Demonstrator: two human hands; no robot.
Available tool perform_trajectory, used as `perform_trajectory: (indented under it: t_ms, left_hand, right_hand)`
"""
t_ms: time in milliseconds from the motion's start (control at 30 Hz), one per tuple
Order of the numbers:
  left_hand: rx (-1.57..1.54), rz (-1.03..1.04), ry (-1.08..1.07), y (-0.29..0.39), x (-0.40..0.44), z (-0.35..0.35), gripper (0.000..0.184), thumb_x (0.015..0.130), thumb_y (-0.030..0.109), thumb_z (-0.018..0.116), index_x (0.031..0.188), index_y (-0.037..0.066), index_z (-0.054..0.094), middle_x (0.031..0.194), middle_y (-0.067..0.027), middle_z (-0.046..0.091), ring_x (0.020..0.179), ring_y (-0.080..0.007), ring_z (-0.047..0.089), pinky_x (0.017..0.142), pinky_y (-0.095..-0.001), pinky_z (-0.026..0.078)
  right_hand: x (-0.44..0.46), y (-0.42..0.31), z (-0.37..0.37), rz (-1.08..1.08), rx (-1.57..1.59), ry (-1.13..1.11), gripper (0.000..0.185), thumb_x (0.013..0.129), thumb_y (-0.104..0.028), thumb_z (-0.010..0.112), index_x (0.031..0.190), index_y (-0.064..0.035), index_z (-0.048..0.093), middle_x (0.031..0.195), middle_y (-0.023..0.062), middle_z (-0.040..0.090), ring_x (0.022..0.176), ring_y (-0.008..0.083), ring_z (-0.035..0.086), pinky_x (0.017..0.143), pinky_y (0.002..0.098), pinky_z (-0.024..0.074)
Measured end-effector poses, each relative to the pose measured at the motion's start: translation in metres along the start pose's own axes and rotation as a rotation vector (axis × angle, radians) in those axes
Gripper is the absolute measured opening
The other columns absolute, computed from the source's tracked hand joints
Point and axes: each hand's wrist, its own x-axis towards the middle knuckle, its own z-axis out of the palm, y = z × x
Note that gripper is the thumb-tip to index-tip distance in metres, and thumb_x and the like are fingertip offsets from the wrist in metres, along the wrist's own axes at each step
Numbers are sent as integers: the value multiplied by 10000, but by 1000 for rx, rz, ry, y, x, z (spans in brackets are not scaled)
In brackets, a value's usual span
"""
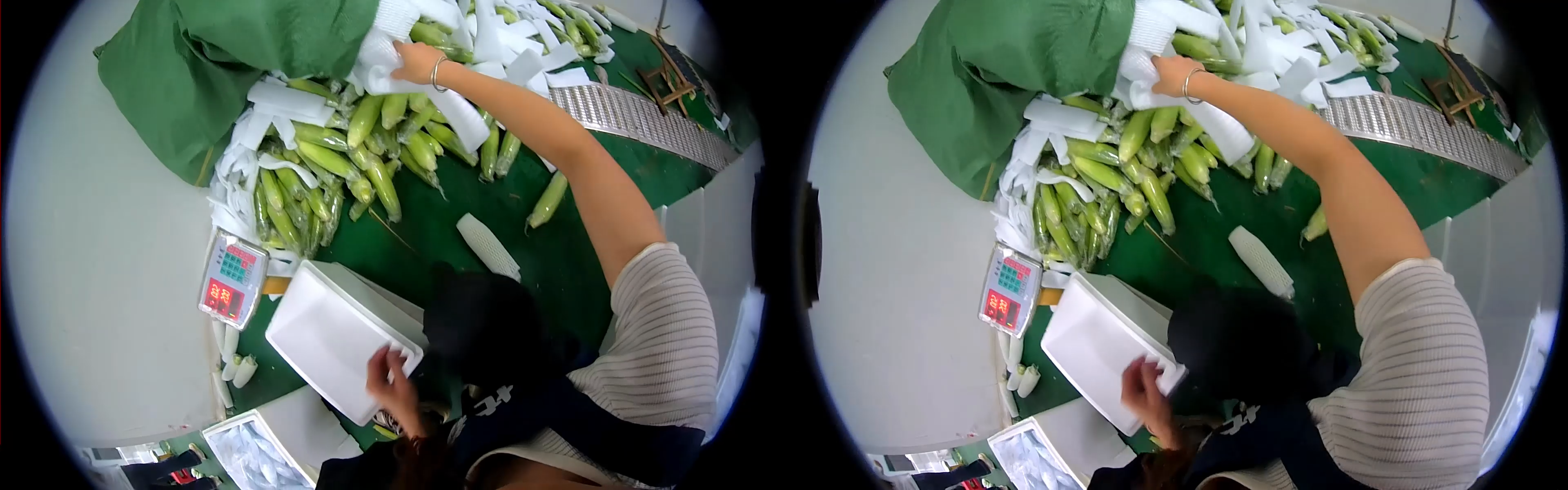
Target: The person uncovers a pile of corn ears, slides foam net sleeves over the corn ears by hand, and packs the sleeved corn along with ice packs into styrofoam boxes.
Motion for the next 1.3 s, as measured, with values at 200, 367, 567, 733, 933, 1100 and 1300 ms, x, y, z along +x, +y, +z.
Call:
perform_trajectory:
  t_ms: [200, 367, 567, 733, 933, 1100, 1300]
  left_hand:
    - [-154, 75, -345, -46, 17, 70, 194, 876, 89, 572, 1040, -12, 593, 878, -85, 639, 788, -131, 614, 719, -240, 478]
    - [-180, -42, -511, -88, 17, 88, 196, 876, 92, 574, 1046, -4, 583, 890, -81, 628, 794, -113, 585, 708, -240, 467]
    - [-423, -146, -519, -111, 22, 137, 197, 850, 34, 580, 1039, -19, 564, 887, -86, 618, 786, -132, 580, 702, -246, 475]
    - [-446, -344, -598, -126, 59, 216, 216, 878, 69, 535, 1070, -25, 567, 937, -98, 625, 803, -154, 588, 720, -267, 482]
    - [-608, -606, -1176, -131, 37, 321, 306, 934, 233, 518, 1103, -16, 566, 920, -59, 617, 781, -113, 561, 678, -256, 461]
    - [-799, -743, -1053, -139, 29, 394, 96, 899, 90, 539, 974, 36, 511, 921, -46, 543, 881, -137, 531, 811, -289, 442]
    - [127, 265, -936, -146, 27, 494, 292, 875, 274, 569, 929, -3, 494, 851, -160, 576, 792, -302, 585, 689, -412, 466]
  right_hand:
    - [-106, 42, 52, 36, 148, -96, 875, 705, -448, 724, 1316, 6, 293, 1107, 271, 554, 1023, 376, 557, 880, 416, 442]
    - [-270, 127, 127, 429, 356, 79, 652, 598, -283, 783, 1098, -27, 453, 1011, 187, 574, 953, 319, 580, 842, 373, 461]
    - [-386, 140, 154, 1031, 1052, 538, 391, 671, -58, 725, 1002, 4, 527, 880, 129, 574, 835, 242, 586, 737, 351, 510]
    - [-417, 88, 160, 889, 2085, 443, 226, 857, -149, 611, 1021, -3, 564, 1002, 108, 622, 939, 226, 602, 899, 363, 461]
    - [-400, 74, 155, 959, 1599, 504, 219, 814, -167, 677, 950, -13, 604, 864, 29, 603, 774, 119, 558, 731, 257, 446]
    - [-422, 173, 215, 711, 1061, 748, 210, 855, -172, 587, 971, -6, 532, 856, 55, 591, 757, 153, 566, 663, 286, 456]
    - [-423, 220, 188, 1254, 1590, 657, 358, 877, -311, 598, 1056, -7, 531, 917, 73, 624, 739, 171, 605, 637, 319, 501]
